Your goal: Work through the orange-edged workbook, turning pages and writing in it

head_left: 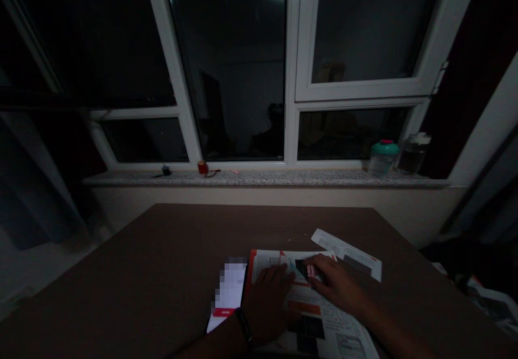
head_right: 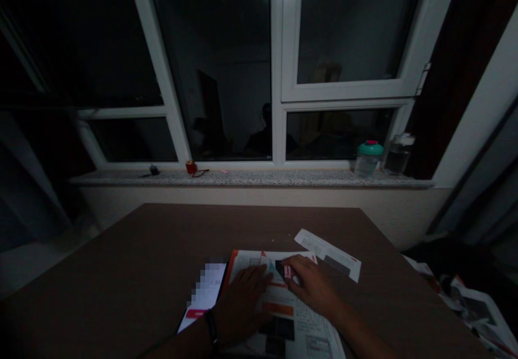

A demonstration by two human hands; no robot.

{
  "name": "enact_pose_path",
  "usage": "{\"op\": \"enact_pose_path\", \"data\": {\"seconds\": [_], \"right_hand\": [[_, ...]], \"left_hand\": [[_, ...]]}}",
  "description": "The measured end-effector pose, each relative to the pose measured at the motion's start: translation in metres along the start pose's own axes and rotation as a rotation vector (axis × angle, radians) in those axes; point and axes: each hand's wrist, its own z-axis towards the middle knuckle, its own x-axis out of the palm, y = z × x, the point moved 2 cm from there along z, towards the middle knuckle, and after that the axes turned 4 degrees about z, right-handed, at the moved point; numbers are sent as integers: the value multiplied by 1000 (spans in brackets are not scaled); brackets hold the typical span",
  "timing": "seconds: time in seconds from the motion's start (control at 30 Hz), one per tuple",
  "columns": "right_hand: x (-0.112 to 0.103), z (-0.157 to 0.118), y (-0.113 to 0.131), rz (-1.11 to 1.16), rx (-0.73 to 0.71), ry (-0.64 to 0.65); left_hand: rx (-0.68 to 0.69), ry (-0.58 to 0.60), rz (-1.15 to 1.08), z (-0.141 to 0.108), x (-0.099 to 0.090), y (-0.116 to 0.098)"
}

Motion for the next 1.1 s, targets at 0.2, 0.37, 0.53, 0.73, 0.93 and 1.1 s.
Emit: {"op": "enact_pose_path", "data": {"seconds": [0.2,0.37,0.53,0.73,0.93,1.1], "right_hand": [[-1,-1,2,105,22,-3],[2,-8,13,191,-38,135],[4,-10,13,177,-42,162],[5,-8,12,168,-54,151],[5,-5,11,100,-26,85],[1,-1,7,93,56,32]], "left_hand": [[1,53,-55,2,-5,8],[36,108,-72,5,-8,14],[44,138,-83,5,-5,17],[36,137,-89,4,-7,14],[-1,121,-64,5,-11,7],[-36,47,-26,6,-11,5]]}}
